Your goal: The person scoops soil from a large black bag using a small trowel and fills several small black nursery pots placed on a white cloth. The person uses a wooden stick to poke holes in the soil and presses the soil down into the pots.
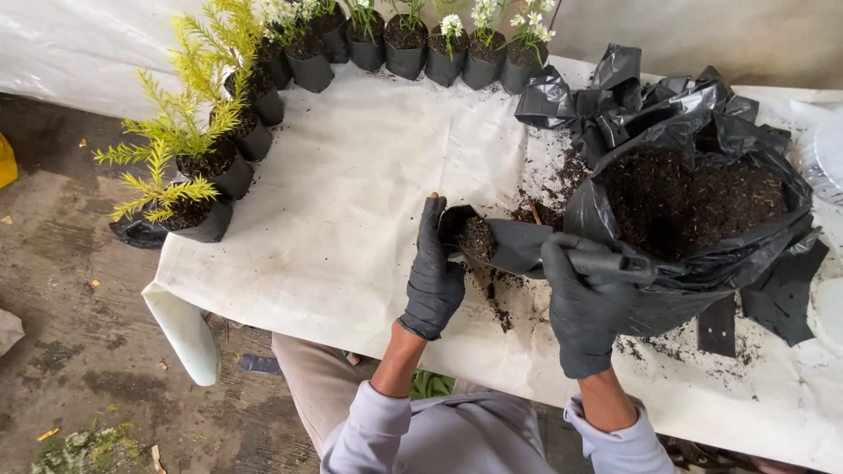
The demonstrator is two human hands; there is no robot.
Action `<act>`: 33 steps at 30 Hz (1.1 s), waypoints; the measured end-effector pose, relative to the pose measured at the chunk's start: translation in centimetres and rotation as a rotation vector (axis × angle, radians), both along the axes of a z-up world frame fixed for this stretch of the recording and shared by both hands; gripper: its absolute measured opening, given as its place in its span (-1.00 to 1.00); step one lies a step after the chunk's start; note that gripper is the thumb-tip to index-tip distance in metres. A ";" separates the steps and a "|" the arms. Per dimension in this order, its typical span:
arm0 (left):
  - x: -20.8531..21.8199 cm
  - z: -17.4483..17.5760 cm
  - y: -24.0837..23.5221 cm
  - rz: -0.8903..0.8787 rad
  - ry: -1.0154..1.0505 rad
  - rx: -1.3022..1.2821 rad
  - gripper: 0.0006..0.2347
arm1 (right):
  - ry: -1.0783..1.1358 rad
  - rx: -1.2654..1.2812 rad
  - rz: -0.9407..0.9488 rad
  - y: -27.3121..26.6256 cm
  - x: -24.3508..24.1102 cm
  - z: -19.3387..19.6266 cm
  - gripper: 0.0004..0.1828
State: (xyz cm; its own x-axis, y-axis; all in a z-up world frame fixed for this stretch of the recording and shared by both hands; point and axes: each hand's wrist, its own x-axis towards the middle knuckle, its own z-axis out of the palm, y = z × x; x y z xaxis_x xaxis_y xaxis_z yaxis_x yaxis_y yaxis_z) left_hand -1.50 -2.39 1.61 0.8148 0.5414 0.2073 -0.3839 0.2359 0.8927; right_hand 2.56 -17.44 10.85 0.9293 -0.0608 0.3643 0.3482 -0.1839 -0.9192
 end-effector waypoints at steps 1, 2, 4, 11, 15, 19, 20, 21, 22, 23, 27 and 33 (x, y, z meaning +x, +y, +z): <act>-0.1 0.1 0.2 0.009 0.002 0.120 0.01 | 0.005 -0.041 0.035 0.3 0.3 0.2 -0.71; -0.3 0.2 0.4 0.019 0.005 0.240 0.06 | 0.009 -0.081 0.071 0.5 0.5 0.4 -0.69; -0.2 -0.1 0.4 0.036 0.023 0.276 0.03 | -0.018 -0.107 0.069 1.7 0.7 1.6 -0.73; -0.3 3.2 0.3 -0.067 0.098 -0.388 -0.14 | -0.158 -0.355 0.058 2.0 1.1 3.5 -0.77; -0.5 1.3 0.8 -0.045 0.087 -0.200 -0.16 | -0.167 -0.305 0.072 2.5 1.0 3.6 -0.76; -0.5 0.6 0.2 0.032 0.192 0.327 -0.01 | -0.169 -0.348 0.097 2.0 1.2 2.6 -0.84; -0.5 0.5 0.0 0.038 0.160 0.312 -0.04 | -0.173 -0.337 0.095 1.6 1.3 2.3 -0.83; -0.4 0.6 0.0 0.037 0.163 0.313 -0.04 | -0.171 -0.336 0.095 1.7 1.3 3.1 -0.83; -0.3 0.8 0.0 -0.033 0.121 0.098 -0.08 | -0.179 -0.363 0.090 1.7 1.3 3.9 -0.83; -0.1 1.0 0.0 -0.102 0.075 -0.115 -0.11 | -0.191 -0.389 0.084 1.8 1.3 4.7 -0.83; -0.6 2.8 1.1 -0.114 0.152 0.112 -0.12 | -0.153 -0.312 0.143 2.2 1.3 4.3 -0.82; -0.7 4.4 4.7 -0.226 0.155 0.566 0.02 | -0.086 -0.251 0.183 1.7 1.7 4.7 -0.83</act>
State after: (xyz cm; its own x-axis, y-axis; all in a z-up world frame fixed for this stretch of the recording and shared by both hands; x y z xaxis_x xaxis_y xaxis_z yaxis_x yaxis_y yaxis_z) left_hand -2.24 2.34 5.96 0.9399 0.1931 0.2817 -0.2359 -0.2293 0.9443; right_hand 4.25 -15.77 15.59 0.8816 0.2062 0.4245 0.4710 -0.3281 -0.8188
